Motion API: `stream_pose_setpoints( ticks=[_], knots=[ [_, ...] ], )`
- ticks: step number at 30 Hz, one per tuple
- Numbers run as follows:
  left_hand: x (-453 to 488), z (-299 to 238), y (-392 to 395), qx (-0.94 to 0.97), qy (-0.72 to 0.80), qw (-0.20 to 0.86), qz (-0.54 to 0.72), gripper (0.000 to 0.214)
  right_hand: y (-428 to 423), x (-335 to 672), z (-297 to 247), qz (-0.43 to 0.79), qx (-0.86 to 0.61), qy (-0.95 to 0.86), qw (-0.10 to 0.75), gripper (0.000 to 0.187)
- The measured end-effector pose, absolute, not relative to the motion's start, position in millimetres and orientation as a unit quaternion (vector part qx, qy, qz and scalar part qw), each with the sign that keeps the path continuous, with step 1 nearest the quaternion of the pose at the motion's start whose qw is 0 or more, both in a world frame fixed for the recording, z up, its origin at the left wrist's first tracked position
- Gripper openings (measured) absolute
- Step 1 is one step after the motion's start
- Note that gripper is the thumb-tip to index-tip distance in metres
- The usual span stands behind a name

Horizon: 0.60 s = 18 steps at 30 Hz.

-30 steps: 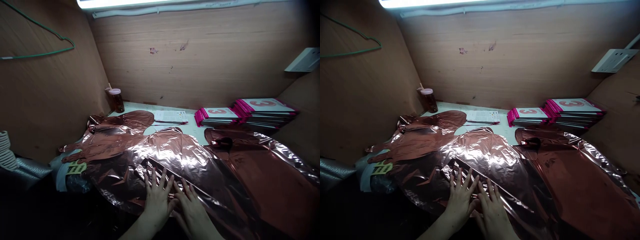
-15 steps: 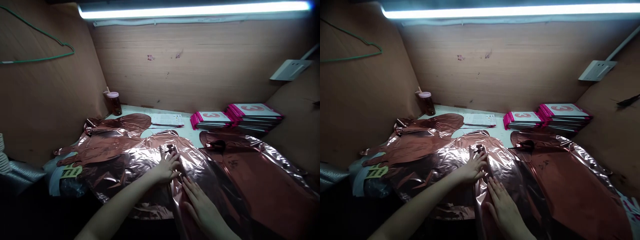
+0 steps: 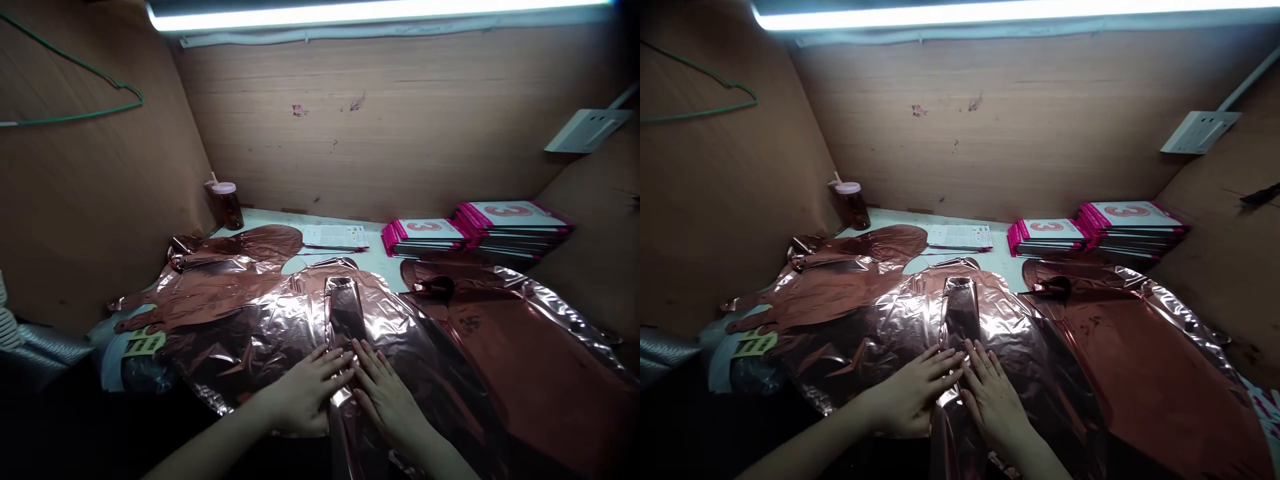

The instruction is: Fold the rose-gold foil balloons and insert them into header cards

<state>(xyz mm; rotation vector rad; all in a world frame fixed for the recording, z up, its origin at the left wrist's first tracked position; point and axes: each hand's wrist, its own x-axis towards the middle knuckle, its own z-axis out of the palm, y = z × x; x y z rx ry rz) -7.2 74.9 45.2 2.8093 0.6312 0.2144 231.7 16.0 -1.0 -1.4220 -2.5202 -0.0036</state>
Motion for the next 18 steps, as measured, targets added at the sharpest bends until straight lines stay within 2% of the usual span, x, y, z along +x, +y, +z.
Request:
stream_pose_setpoints(
  ticks=[2, 3, 7, 9, 12, 15, 18],
  knots=[
    [-22, 37, 51, 0.968, 0.206, 0.129, 0.067, 0.090, 7, 236, 10, 0.042, -0.448, -0.885, 0.119, 0.062],
    [-27, 32, 42, 0.966, 0.216, 0.120, 0.072, 0.088, 2, 238, 16, 0.067, -0.424, -0.896, 0.114, 0.064],
    [-28, 20, 26, 0.960, 0.239, 0.066, 0.134, 0.055, -22, 244, 29, 0.098, -0.369, -0.918, 0.104, 0.076],
    [-21, 18, 26, 0.953, 0.234, 0.047, 0.186, 0.041, -26, 241, 18, 0.057, -0.367, -0.916, 0.150, 0.074],
    [-15, 19, 35, 0.944, 0.205, 0.071, 0.249, 0.027, -23, 236, -3, 0.036, -0.372, -0.883, 0.284, 0.057],
    [-14, 20, 50, 0.922, 0.217, 0.173, 0.271, 0.015, -17, 230, -8, 0.151, -0.425, -0.806, 0.385, 0.034],
    [-9, 19, 57, 0.872, 0.323, 0.235, 0.284, 0.019, -14, 220, 0, 0.278, -0.509, -0.690, 0.434, 0.021]
  ],
)
